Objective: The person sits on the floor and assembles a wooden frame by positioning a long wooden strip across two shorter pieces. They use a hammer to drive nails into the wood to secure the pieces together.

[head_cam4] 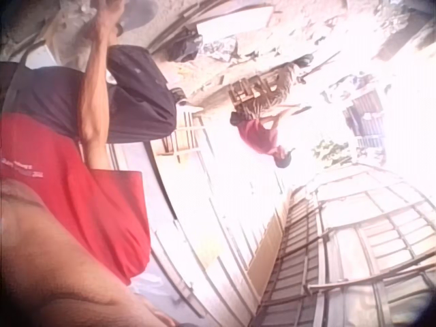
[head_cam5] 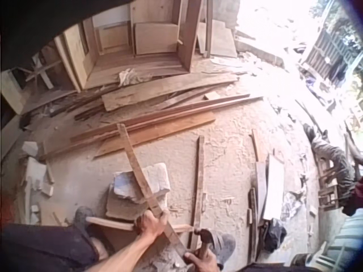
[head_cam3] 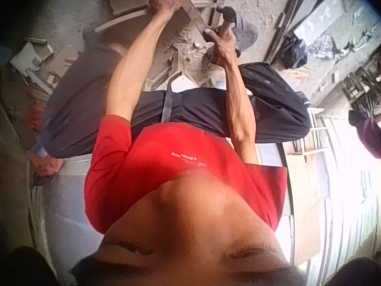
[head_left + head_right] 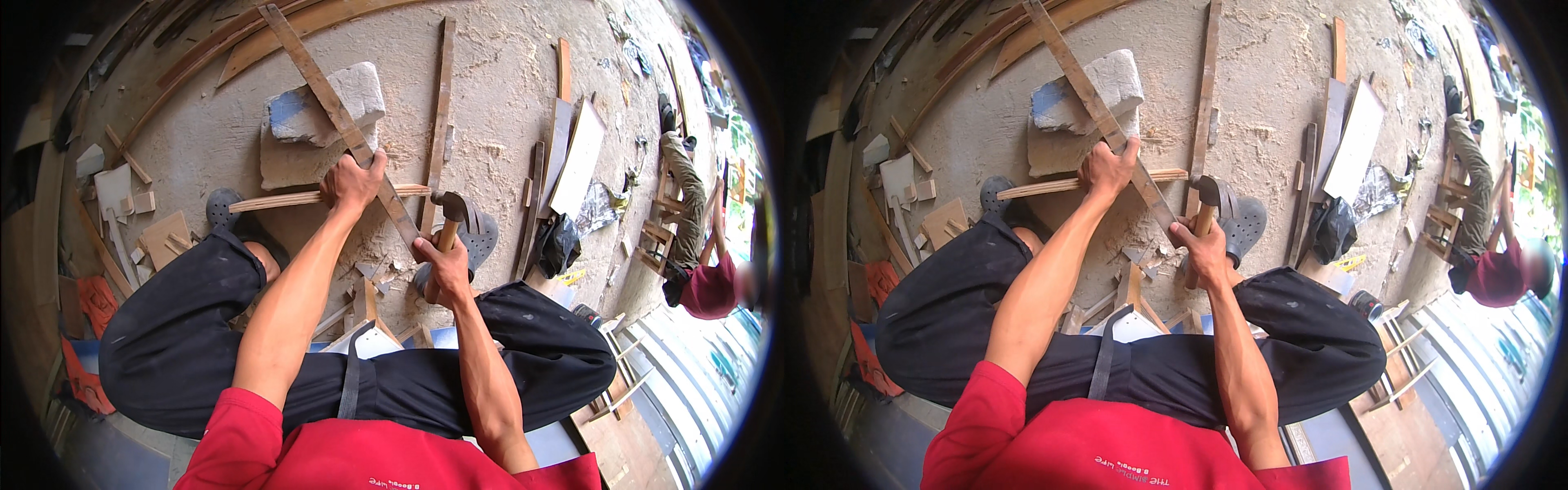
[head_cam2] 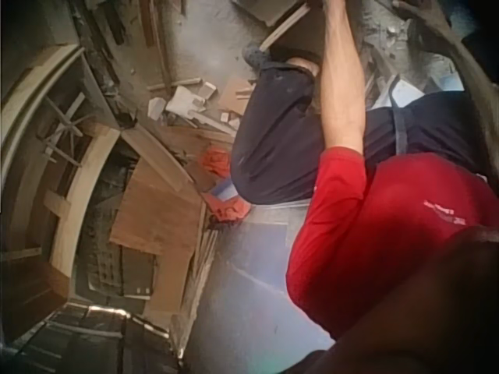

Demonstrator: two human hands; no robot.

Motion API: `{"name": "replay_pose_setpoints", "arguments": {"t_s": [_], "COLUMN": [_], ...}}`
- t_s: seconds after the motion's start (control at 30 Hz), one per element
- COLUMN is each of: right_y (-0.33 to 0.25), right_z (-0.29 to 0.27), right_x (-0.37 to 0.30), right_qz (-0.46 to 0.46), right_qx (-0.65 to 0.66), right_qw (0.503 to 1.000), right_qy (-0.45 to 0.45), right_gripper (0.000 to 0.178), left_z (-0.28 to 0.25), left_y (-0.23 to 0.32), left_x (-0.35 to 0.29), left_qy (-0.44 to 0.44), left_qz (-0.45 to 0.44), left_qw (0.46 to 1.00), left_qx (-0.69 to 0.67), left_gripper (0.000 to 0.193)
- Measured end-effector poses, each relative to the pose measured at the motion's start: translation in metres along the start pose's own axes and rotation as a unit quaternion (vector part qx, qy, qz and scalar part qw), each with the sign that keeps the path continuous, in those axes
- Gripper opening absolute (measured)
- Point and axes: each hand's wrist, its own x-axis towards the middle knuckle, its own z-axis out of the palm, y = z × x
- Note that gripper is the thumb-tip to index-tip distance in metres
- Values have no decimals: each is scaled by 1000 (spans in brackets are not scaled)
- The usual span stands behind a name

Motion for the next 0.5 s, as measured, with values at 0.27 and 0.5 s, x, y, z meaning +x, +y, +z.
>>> {"name": "replay_pose_setpoints", "arguments": {"t_s": [0.27, 0.5], "right_y": [12, 0], "right_z": [-3, 1], "right_x": [5, 0], "right_qz": [-7, 2], "right_qx": [8, -9], "right_qw": [1000, 1000], "right_qy": [0, 12], "right_gripper": [23, 25], "left_z": [3, -1], "left_y": [-1, 2], "left_x": [1, -2], "left_qy": [5, 4], "left_qz": [1, 0], "left_qw": [1000, 1000], "left_qx": [-1, 7], "left_gripper": [76, 80]}}
